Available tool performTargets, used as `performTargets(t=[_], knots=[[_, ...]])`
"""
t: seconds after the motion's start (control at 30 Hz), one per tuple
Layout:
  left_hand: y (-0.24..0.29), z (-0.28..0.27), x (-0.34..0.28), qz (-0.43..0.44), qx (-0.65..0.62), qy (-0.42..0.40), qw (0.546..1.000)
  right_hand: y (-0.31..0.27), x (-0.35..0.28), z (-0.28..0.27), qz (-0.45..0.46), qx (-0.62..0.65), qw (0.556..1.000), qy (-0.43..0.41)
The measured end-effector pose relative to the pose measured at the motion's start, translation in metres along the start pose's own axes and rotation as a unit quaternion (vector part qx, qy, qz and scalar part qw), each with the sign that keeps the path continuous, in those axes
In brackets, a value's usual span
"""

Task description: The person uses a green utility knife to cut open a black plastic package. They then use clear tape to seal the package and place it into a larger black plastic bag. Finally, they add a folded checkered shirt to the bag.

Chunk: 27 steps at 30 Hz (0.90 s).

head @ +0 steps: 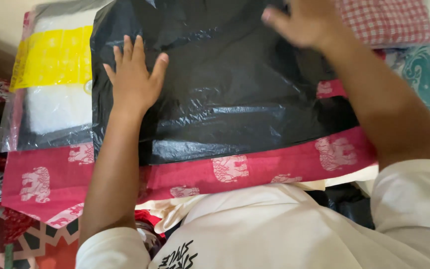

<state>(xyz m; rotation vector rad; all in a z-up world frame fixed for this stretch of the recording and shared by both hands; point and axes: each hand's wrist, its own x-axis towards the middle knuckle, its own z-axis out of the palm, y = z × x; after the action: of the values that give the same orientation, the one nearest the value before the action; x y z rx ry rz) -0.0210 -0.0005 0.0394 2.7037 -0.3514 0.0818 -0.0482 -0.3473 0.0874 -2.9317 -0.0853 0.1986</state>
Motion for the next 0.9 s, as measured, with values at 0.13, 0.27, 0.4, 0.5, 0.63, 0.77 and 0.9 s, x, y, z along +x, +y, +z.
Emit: performTargets(t=[0.13, 0.27, 0.4, 0.5, 0.63, 0.77, 0.9], knots=[[-0.016, 0.003, -0.001, -0.007, 0.116, -0.067, 0.991, 0.022, 0.003, 0.07, -0.007, 0.001, 1.0, -0.015], [-0.043, -0.018, 0.026, -0.064, 0.125, -0.014, 0.99, 0.022, 0.005, 0.077, 0.024, 0.012, 0.998, -0.062], [-0.127, -0.009, 0.104, -0.137, 0.125, 0.03, 0.982, 0.016, 0.002, 0.073, 0.037, 0.015, 0.997, -0.061], [-0.189, 0.013, 0.154, -0.193, 0.054, -0.001, 0.98, 0.015, -0.003, 0.074, 0.026, 0.012, 0.998, -0.058], [-0.234, 0.023, 0.195, -0.238, 0.033, 0.03, 0.97, 0.01, -0.017, 0.053, 0.0, 0.039, 0.996, -0.078], [-0.281, 0.02, 0.208, -0.175, 0.078, 0.158, 0.969, 0.016, -0.029, 0.049, -0.032, -0.008, 0.99, -0.135], [-0.294, 0.015, 0.211, -0.029, 0.158, 0.345, 0.925, 0.027, -0.027, 0.069, -0.056, -0.035, 0.991, -0.12]])
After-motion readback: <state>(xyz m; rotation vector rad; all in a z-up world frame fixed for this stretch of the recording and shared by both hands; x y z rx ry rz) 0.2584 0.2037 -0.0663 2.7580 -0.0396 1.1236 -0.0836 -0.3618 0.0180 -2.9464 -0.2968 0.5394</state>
